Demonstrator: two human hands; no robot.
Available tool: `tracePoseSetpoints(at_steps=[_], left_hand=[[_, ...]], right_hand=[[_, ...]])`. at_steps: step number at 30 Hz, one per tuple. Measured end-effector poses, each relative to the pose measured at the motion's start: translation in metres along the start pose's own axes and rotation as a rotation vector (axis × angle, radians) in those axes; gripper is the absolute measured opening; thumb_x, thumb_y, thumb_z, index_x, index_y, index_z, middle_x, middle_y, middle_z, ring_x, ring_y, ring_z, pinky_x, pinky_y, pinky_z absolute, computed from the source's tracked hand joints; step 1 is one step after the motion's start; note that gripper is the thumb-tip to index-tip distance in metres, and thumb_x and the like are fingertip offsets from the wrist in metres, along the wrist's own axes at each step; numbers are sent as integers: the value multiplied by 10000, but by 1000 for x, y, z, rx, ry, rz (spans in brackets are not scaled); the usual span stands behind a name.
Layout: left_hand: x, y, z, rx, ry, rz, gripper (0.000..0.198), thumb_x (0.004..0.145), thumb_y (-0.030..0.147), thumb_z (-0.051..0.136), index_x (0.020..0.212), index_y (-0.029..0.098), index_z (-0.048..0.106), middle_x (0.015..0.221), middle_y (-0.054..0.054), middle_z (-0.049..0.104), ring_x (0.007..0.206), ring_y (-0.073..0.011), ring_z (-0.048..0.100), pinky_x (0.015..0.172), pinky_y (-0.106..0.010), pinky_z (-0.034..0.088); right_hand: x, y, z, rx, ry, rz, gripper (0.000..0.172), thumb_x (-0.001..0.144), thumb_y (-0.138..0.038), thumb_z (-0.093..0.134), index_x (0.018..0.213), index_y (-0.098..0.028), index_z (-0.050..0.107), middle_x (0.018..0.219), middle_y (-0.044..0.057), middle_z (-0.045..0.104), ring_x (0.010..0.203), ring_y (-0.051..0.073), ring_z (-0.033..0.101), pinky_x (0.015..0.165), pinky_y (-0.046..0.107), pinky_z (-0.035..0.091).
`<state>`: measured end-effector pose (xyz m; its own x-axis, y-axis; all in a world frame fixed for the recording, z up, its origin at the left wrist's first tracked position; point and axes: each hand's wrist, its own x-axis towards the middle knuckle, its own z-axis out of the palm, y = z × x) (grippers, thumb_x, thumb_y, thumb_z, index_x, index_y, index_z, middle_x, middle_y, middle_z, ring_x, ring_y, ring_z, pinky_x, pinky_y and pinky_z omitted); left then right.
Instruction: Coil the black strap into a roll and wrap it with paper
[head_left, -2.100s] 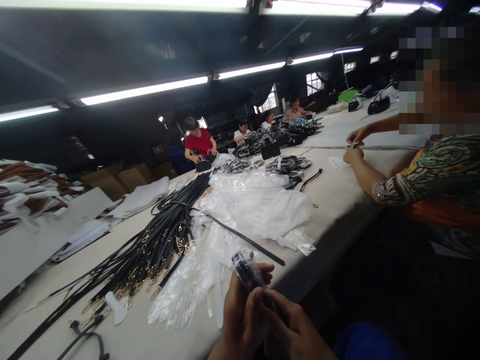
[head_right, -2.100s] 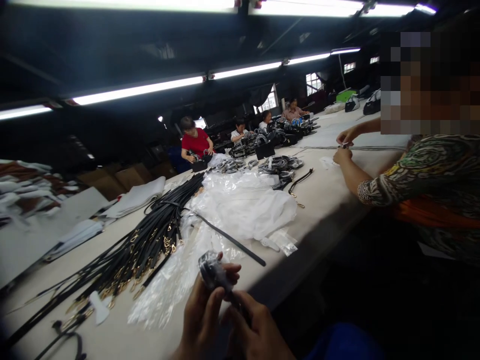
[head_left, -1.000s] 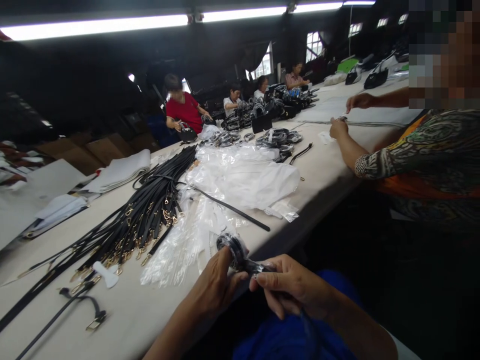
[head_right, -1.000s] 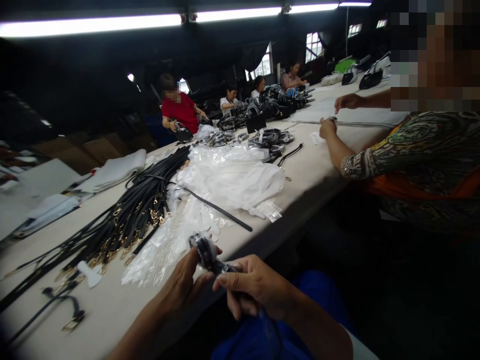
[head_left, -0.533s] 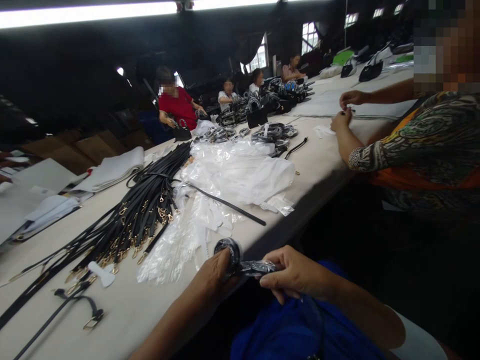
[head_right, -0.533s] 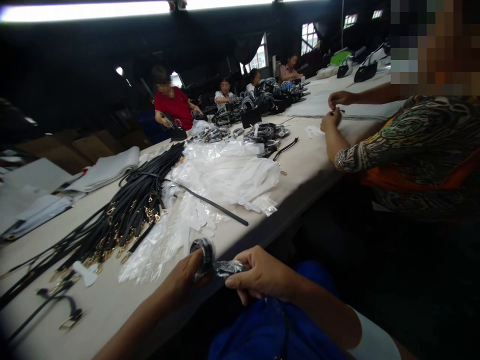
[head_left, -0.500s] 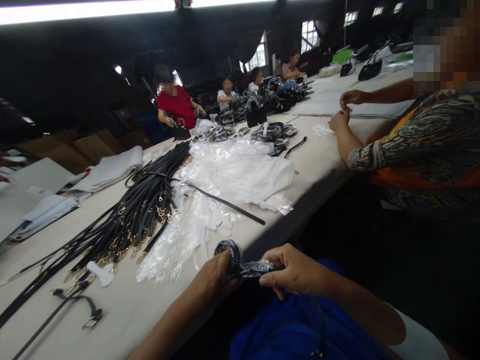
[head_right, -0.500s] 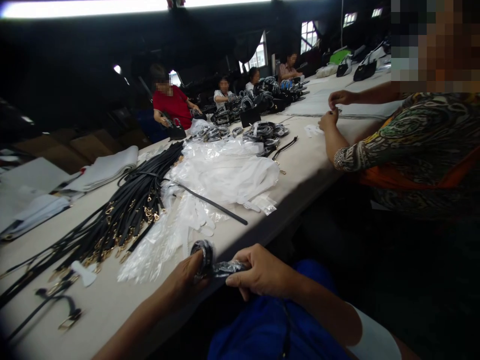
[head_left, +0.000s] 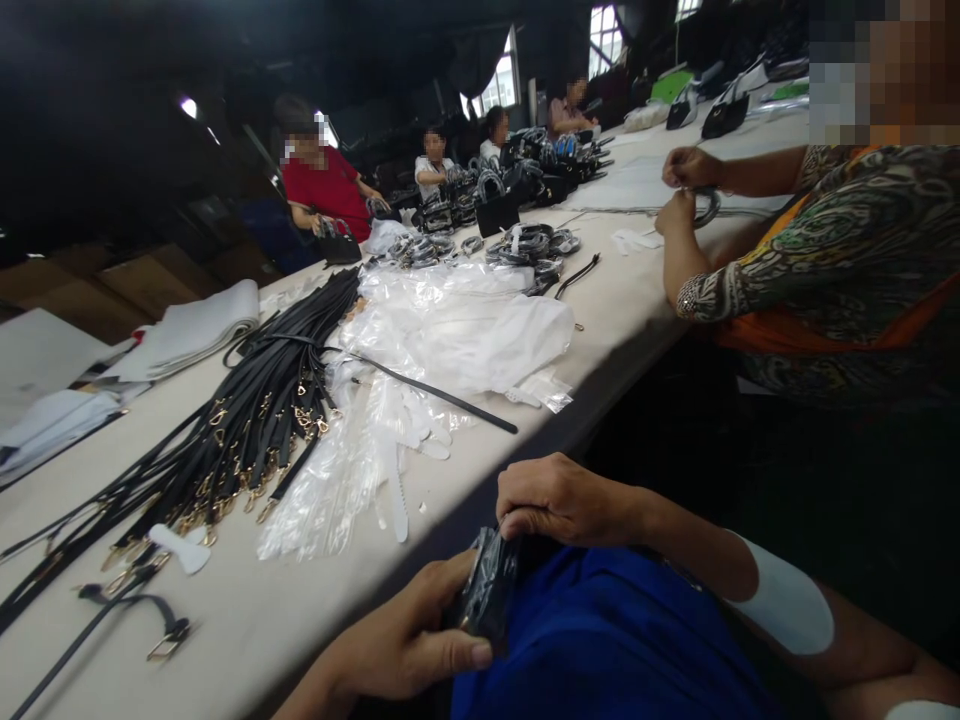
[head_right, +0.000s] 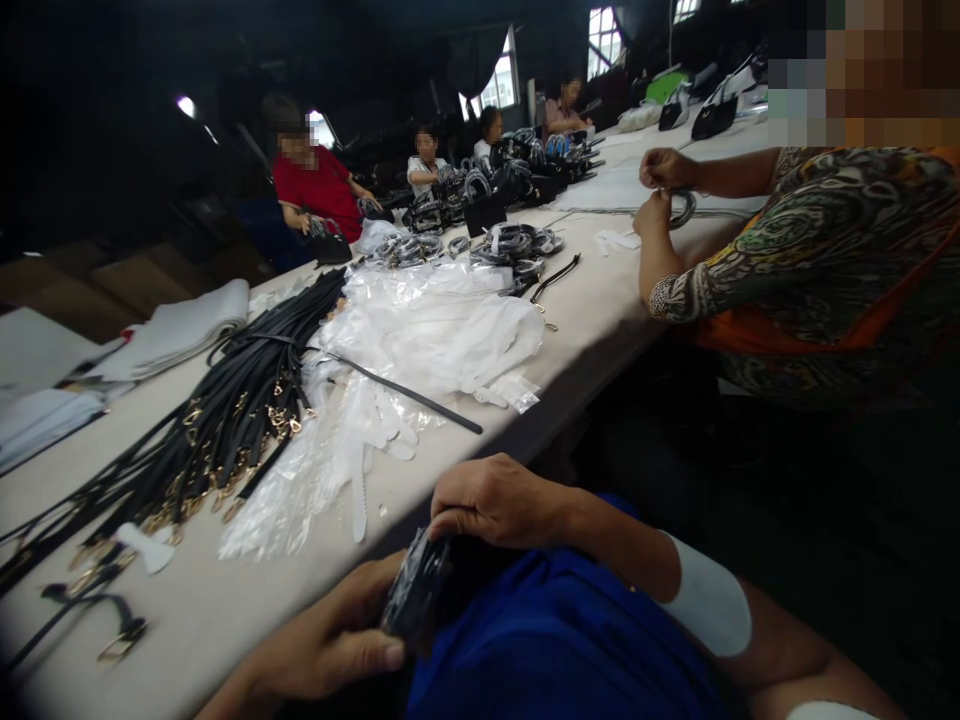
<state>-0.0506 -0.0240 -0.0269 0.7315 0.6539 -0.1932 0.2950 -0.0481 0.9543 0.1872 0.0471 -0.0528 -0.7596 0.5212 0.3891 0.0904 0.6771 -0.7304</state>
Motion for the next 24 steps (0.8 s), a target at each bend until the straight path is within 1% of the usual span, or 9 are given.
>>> tracePoseSetpoints(at_steps=[3, 7, 10, 13, 16, 18, 20, 22, 24], left_hand=[[-4, 1, 1, -235, -102, -85, 477, 789, 550, 654, 1101, 193, 604, 862, -99, 695, 747, -233, 628, 664, -309, 462], [-4, -6, 4, -444, -57, -40, 668, 687, 648, 708, 1168, 199, 595, 728, -86, 680, 575, -195, 579, 571, -295, 412], [4, -11, 5, -467, 71, 117, 677, 671, 706, 675, 1099, 182, 645, 574, -51, 598, 485, -160, 485, 524, -291, 396], [15, -9, 5, -514, 217, 285, 620, 737, 702, 596, 1105, 207, 660, 459, 10, 451, 416, -121, 367, 502, -288, 384], [26, 0, 7, -561, 380, 315, 562, 783, 685, 544, 1129, 258, 663, 476, 33, 341, 442, -127, 325, 575, -329, 452], [33, 4, 9, -577, 481, 308, 558, 790, 694, 526, 1114, 262, 671, 547, 13, 359, 512, -155, 393, 671, -383, 502], [39, 6, 11, -607, 591, 326, 547, 825, 672, 483, 1124, 251, 664, 647, -18, 406, 605, -183, 464, 698, -402, 519], [45, 3, 10, -660, 667, 360, 527, 867, 617, 453, 1187, 238, 631, 741, -39, 443, 655, -181, 487, 626, -356, 514], [50, -2, 6, -691, 724, 404, 455, 904, 528, 464, 1219, 229, 600, 833, -48, 495, 707, -161, 509, 616, -298, 505]], right_hand=[[-1, 3, 13, 7, 107, -54, 384, 1007, -405, 399, 878, -146, 652, 803, 51, 615, 760, 143, 554, 742, 242, 416], [-4, 0, 39, 184, 335, 46, 385, 1016, -383, 361, 892, -139, 632, 734, 32, 585, 676, 126, 545, 671, 230, 426], [-6, -5, 56, 420, 498, 123, 368, 1018, -386, 359, 1020, -137, 631, 721, 18, 571, 629, 114, 533, 607, 218, 422], [-3, -8, 67, 532, 574, 115, 406, 1008, -433, 376, 1141, -139, 623, 757, 27, 555, 643, 120, 505, 596, 229, 411], [4, -6, 74, 609, 626, 137, 406, 994, -447, 424, 1180, -143, 617, 690, 2, 492, 574, 95, 429, 550, 221, 374], [8, -5, 77, 698, 649, 189, 406, 988, -461, 439, 1163, -141, 618, 618, -26, 443, 501, 73, 368, 485, 206, 325], [11, -6, 81, 757, 646, 237, 424, 981, -492, 441, 1114, -133, 625, 592, -34, 451, 452, 62, 364, 436, 196, 296], [12, -7, 83, 770, 605, 270, 444, 977, -517, 433, 1068, -128, 625, 630, -14, 524, 447, 65, 438, 429, 191, 317], [13, -8, 86, 787, 563, 303, 467, 970, -544, 428, 1056, -124, 614, 693, 15, 589, 471, 80, 517, 440, 190, 344]])
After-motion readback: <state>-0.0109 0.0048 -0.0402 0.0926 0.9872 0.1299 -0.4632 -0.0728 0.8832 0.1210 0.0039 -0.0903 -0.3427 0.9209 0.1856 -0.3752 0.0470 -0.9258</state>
